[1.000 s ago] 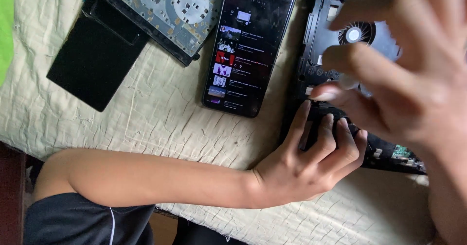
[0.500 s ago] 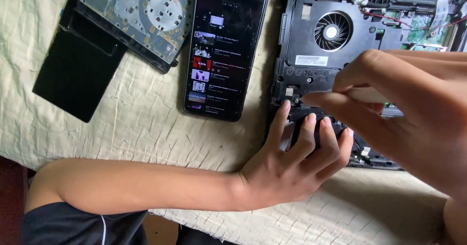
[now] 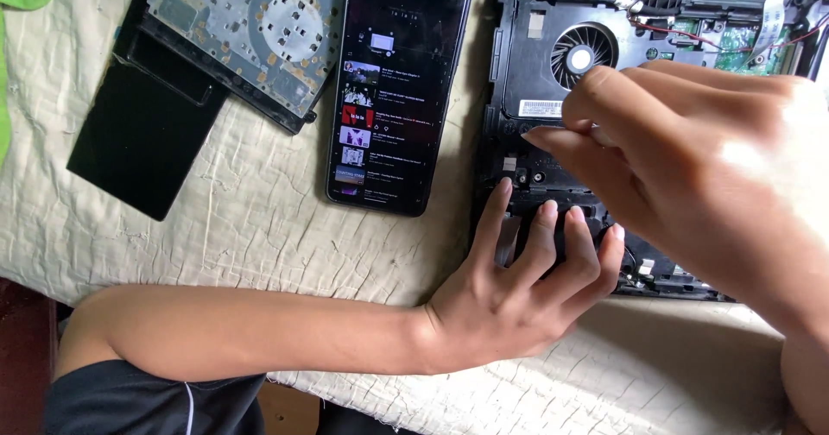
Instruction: Adjusting and seating internal laptop cables and components using a small tool while following a video guide on a smartphone.
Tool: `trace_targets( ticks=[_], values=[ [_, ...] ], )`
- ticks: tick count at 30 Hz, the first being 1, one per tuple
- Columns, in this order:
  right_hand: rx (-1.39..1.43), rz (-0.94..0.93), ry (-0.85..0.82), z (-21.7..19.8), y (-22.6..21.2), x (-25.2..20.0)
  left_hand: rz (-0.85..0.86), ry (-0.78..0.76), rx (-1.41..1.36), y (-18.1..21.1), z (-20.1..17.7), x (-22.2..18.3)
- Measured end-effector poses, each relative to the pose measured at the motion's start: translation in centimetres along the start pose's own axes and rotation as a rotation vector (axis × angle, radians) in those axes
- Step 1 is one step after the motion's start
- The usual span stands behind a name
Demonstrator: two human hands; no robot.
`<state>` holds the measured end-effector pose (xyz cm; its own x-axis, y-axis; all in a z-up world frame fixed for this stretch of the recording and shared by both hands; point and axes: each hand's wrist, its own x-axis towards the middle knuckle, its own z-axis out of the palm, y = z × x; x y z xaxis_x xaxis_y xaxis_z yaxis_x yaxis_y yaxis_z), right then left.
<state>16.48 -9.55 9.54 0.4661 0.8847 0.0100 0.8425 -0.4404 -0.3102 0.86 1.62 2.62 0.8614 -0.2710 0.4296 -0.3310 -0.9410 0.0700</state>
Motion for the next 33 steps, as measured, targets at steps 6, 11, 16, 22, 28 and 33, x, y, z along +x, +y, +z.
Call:
trace_targets(
  ticks=[6, 11, 16, 22, 28, 33],
  values=[
    [-0.186, 0.114, -0.054, 0.4, -0.6, -0.5, 0.014, -0.007, 0.025, -0.2, -0.2, 0.2],
    [-0.073, 0.088, -0.087, -0.7, -1.0, 0.2, 0.016, -0.02, 0.026, -0.2, -0.2, 0.2],
    [-0.085, 0.02, -0.089, -0.5, -0.9, 0.1, 0.014, -0.013, 0.011, -0.1, 0.0, 0.1],
    [-0.029, 0.044, -0.071, -0.8, -1.0, 0.4, 0.016, -0.022, 0.016, -0.1, -0.1, 0.2],
    [-0.066, -0.003, -0.057, -0.5, -0.6, 0.2, 0.01, -0.016, 0.013, 0.0, 0.0, 0.2],
    [0.029, 0.04, -0.076, -0.4, 0.0, 0.6, 0.019, -0.026, 0.01, 0.0, -0.1, 0.1]
  ],
)
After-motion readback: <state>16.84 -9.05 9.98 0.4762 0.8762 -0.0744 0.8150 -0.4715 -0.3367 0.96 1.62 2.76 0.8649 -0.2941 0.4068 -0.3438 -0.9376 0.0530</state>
